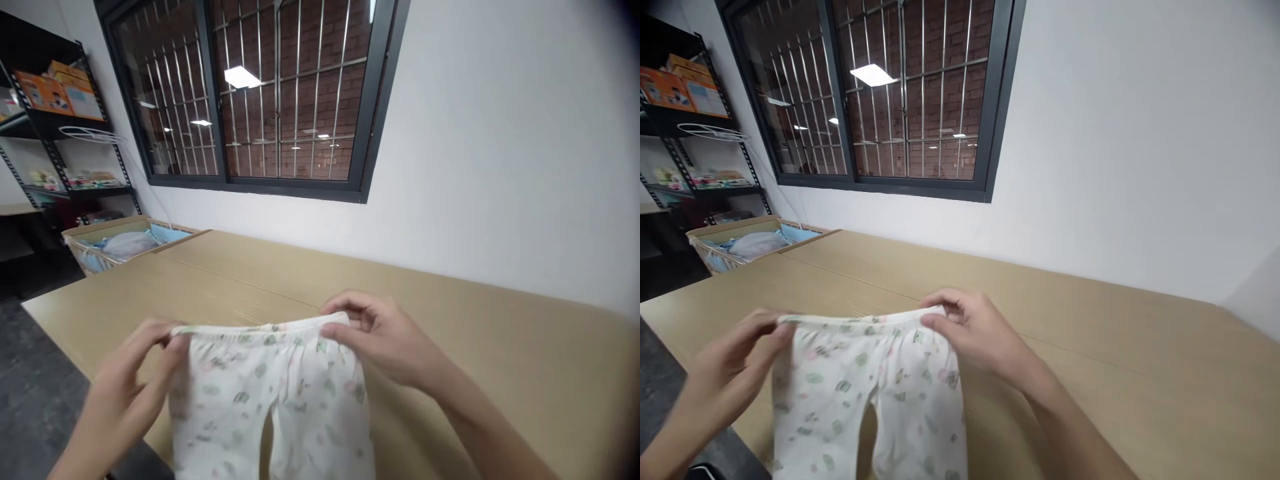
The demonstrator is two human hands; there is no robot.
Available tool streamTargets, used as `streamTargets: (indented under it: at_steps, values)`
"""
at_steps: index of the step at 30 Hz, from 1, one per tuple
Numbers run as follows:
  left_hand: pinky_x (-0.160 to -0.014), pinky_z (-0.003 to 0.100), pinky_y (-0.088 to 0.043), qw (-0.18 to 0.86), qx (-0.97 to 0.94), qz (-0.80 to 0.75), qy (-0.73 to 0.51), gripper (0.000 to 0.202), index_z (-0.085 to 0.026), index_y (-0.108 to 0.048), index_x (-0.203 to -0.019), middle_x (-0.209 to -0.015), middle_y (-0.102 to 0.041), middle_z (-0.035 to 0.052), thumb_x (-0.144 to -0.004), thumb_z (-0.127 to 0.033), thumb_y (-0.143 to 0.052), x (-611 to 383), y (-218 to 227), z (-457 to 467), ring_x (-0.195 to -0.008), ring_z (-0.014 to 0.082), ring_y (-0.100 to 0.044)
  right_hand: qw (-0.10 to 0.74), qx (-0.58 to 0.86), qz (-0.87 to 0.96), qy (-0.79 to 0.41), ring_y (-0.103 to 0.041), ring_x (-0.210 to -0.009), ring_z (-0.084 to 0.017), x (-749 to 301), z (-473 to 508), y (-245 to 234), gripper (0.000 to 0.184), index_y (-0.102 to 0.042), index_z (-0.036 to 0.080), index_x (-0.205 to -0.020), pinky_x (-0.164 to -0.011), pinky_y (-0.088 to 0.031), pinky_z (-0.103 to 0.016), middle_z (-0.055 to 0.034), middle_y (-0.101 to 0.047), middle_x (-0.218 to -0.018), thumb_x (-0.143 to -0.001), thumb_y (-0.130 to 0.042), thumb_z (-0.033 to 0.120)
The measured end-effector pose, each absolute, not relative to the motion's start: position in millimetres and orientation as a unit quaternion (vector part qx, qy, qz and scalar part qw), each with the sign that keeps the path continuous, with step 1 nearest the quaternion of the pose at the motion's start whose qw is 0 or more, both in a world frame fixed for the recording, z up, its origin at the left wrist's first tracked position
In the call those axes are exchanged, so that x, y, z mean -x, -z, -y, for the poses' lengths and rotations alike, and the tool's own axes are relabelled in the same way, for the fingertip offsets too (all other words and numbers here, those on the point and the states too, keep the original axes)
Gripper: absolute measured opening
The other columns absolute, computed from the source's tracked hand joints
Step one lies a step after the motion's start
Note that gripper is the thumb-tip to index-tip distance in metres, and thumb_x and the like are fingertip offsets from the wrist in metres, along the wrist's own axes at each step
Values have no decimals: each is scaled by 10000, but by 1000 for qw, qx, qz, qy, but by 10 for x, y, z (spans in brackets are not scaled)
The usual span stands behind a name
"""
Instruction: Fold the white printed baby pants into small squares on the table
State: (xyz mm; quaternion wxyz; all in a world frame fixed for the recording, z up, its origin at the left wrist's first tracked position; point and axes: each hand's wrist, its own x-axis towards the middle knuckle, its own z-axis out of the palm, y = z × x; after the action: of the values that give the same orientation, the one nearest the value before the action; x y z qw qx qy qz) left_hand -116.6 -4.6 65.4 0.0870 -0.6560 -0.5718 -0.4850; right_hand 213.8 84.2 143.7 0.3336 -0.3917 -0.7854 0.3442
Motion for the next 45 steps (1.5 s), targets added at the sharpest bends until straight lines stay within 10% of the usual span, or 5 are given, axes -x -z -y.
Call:
streamTargets:
  at_steps: [6,19,25,39,45]
  values:
    - [-694,275,-492,-68,695,562,443,338,-246,-646,-1078,-916,-696,6,-964,-535,-513,787,-455,-1030,-798,172,-622,292,441,804,-271,-649,-1097,-262,-2623,-1433,-1142,318,-723,224,-1180,-938,-520,-394,-83,-695,-1260,-942,-565,362]
    - [-910,404,-492,-80,740,602,288,224,-162,-629,-935,-966,-649,48,-996,-350,-525,344,538,-2509,-960,197,-618,275,524,796,-127,-599,-1015,-213,-2763,-2617,343,230,-680,163,-937,-918,-445,-303,-95,-638,-1043,-958,-451,150]
    - [-971,473,-515,-66,714,628,302,337,-171,-596,-1222,-1216,-631,84,-973,-398,-596,220,656,-2868,-1117,237,-614,279,532,796,-69,-542,-1086,-202,-2762,-2847,550,232,-636,181,-1025,-961,-408,-295,-87,-585,-1101,-988,-413,128]
    - [-1033,496,-446,-46,730,635,248,284,-152,-579,-1204,-1258,-596,107,-979,-324,-555,-329,404,-2642,-1194,262,-557,222,566,794,-12,-535,-1117,-213,-2796,-2971,697,245,-636,177,-1130,-993,-362,-318,-102,-603,-1170,-1035,-411,198]
    - [-669,344,-491,-147,856,475,139,246,-224,-632,-875,-849,-712,63,-929,-436,-521,-1109,217,-1326,-764,226,-672,200,603,772,-22,-538,-1148,-259,-2787,-2977,665,224,-621,181,-1178,-983,-354,-355,-142,-599,-1230,-1020,-474,242]
